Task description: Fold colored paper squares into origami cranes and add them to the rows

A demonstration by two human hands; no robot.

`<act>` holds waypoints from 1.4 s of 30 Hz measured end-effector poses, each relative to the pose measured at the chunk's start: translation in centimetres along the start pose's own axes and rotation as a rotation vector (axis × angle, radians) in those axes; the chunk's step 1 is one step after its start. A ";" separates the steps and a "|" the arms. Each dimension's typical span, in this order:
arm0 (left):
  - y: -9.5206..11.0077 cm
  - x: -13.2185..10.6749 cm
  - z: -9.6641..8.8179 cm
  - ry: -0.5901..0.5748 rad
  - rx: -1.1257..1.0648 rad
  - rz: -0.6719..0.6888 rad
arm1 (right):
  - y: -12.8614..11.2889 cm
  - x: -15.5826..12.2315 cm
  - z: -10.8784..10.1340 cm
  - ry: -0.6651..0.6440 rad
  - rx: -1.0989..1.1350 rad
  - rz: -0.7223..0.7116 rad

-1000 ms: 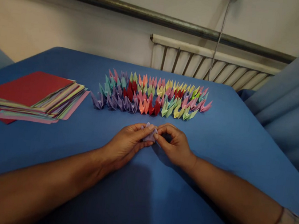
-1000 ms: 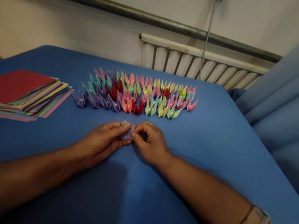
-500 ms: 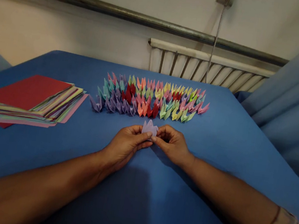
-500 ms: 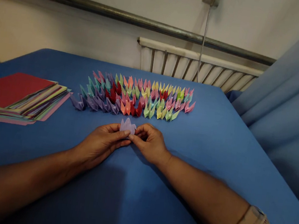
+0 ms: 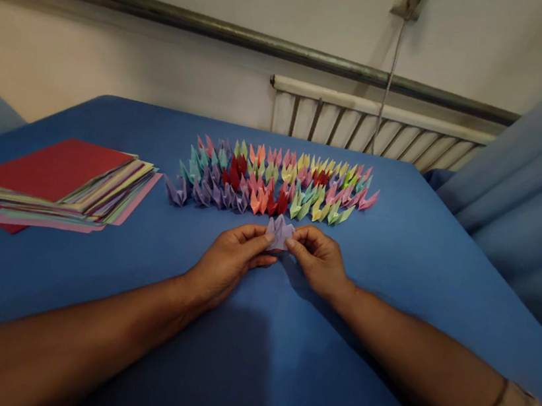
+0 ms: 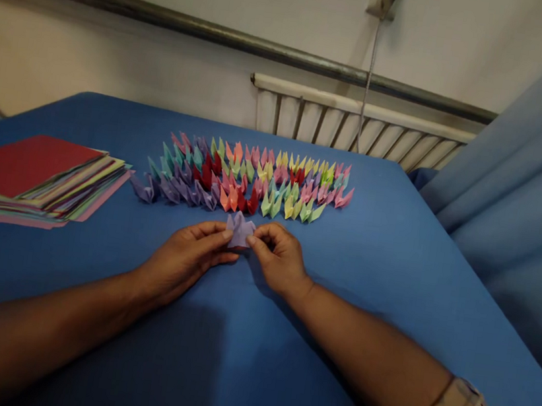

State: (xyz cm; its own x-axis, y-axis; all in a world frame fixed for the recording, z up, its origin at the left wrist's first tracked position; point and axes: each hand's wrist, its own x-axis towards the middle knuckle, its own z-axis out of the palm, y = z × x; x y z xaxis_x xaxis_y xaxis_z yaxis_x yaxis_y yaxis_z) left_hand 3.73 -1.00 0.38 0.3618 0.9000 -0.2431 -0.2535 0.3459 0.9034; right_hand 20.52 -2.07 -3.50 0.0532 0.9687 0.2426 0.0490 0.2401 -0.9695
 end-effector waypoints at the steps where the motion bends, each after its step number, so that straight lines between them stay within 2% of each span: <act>1: 0.0 0.1 0.0 0.004 0.030 0.008 | 0.0 0.0 0.0 0.002 0.000 -0.002; 16: -0.1 0.2 0.1 -0.003 0.112 0.030 | 0.0 -0.1 0.0 0.003 -0.006 -0.038; 21: -0.3 0.3 0.1 0.039 0.123 0.060 | -0.9 -0.7 -0.2 0.076 -0.178 -0.237; 25: -0.3 0.3 0.2 0.077 0.166 0.109 | -2.0 -1.1 -0.3 0.012 -0.291 -0.399; 35: -0.8 0.3 0.1 0.054 0.305 0.209 | -2.0 -1.3 -0.2 0.017 -0.302 -0.282; 42: -0.7 -0.1 0.1 0.000 0.366 0.249 | -2.0 -1.0 -0.4 0.002 -0.312 -0.297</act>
State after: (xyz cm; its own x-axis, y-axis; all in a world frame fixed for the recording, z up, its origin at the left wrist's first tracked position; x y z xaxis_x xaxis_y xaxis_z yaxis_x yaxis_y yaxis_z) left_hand 3.97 -1.31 -0.19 0.3301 0.9439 -0.0023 0.0017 0.0019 1.0000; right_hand 20.72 -3.53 -1.78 -0.0066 0.8601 0.5101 0.3621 0.4775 -0.8005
